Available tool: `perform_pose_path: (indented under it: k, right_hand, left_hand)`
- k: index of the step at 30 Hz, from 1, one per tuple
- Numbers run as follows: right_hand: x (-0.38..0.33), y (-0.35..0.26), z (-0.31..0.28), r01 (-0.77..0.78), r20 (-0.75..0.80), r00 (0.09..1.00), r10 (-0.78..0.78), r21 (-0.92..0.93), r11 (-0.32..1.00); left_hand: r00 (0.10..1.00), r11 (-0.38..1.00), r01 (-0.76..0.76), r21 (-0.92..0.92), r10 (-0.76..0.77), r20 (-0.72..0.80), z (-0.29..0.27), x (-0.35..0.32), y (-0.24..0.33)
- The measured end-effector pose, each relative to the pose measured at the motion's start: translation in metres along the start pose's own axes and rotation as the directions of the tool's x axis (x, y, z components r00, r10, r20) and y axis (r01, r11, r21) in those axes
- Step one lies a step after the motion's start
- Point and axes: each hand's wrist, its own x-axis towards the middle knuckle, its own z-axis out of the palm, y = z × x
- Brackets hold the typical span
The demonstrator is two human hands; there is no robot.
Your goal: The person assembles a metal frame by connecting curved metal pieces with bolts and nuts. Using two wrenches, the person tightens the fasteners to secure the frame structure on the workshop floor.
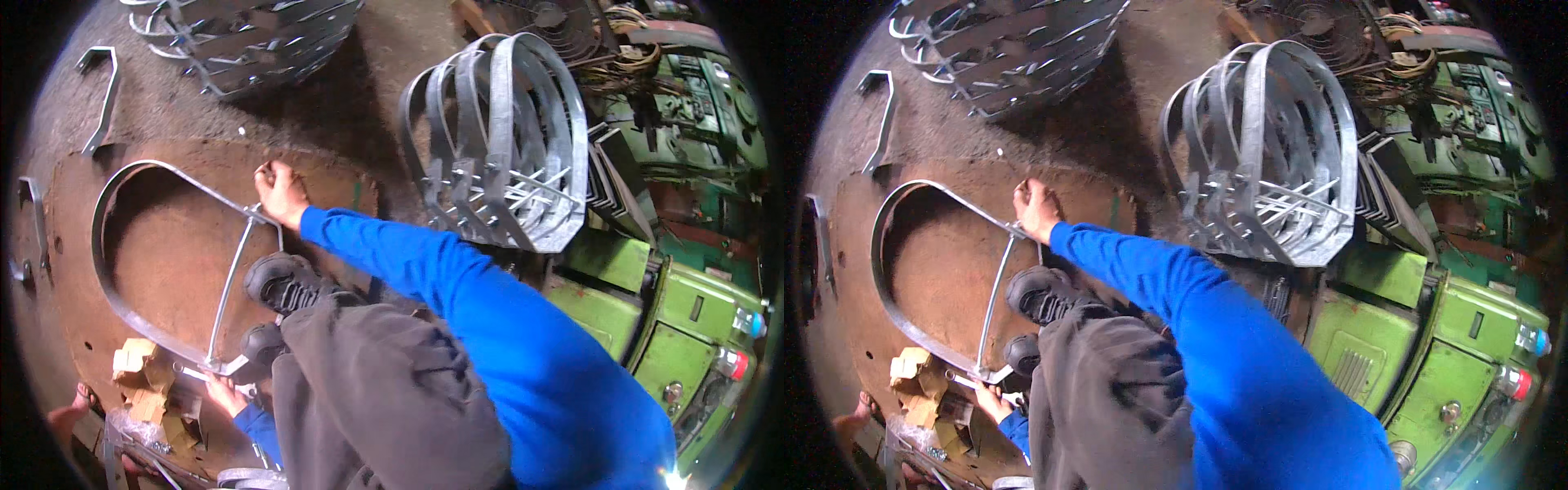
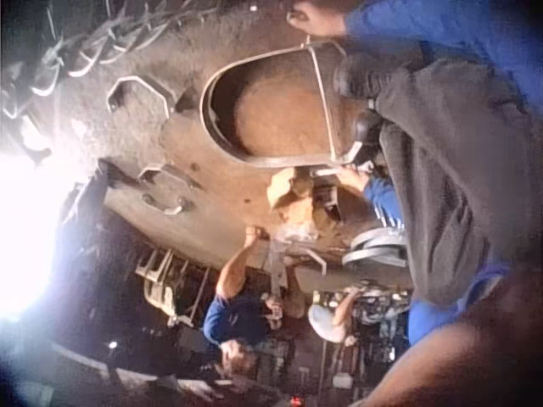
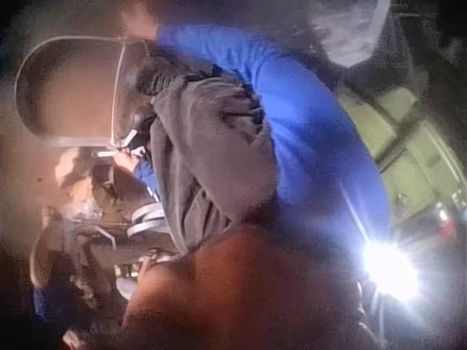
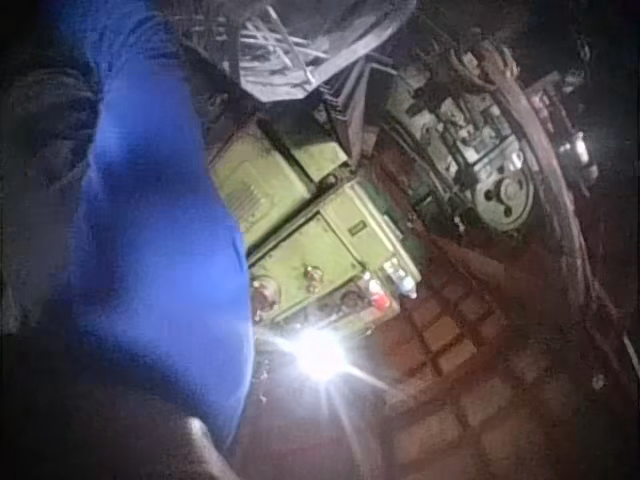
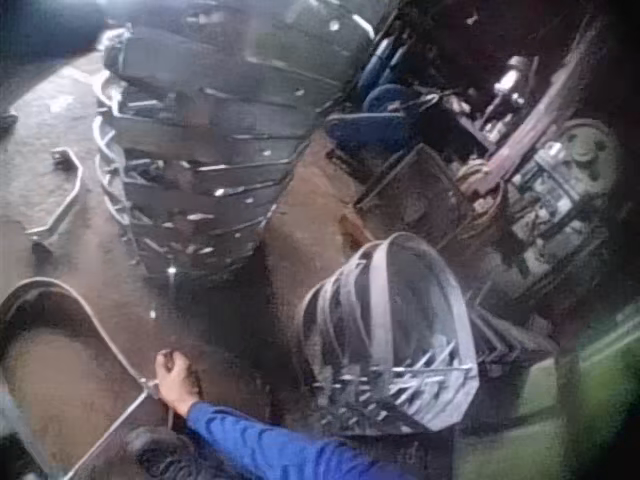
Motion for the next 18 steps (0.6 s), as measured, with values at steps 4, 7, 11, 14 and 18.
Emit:
perform_pose_path:
  k: [4, 7, 11, 14, 18]
  right_hand:
    - [-0.003, -0.011, -0.018, 0.106, 0.171, 0.981, -0.09, -0.087, 0.991]
    - [0.001, 0.009, -0.05, 0.247, 0.175, 0.962, -0.21, -0.23, 0.941]
    - [-0.016, 0.026, -0.056, 0.053, 0.301, 0.954, 0.011, -0.204, 0.978]
    - [-0.025, 0.034, -0.044, 0.137, 0.404, 0.915, -0.021, -0.261, 0.956]
    - [-0.038, 0.036, -0.026, 0.272, 0.44, 0.891, -0.11, -0.324, 0.906]
  left_hand:
    - [0.973, 0.971, -0.177, 0.161, 0.149, 0.175, -0.078, 0.024, -0.057]
    - [0.993, 0.999, -0.039, -0.022, 0.041, 0.111, -0.004, -0.003, -0.027]
    - [0.999, 0.985, -0.037, -0.167, 0.042, 0.022, 0.008, 0.019, -0.036]
    - [1.0, 0.976, 0.024, -0.217, -0.025, 0.001, 0.01, 0.018, -0.041]
    - [0.998, 0.973, -0.044, -0.225, 0.035, -0.045, 0.01, 0.011, -0.043]
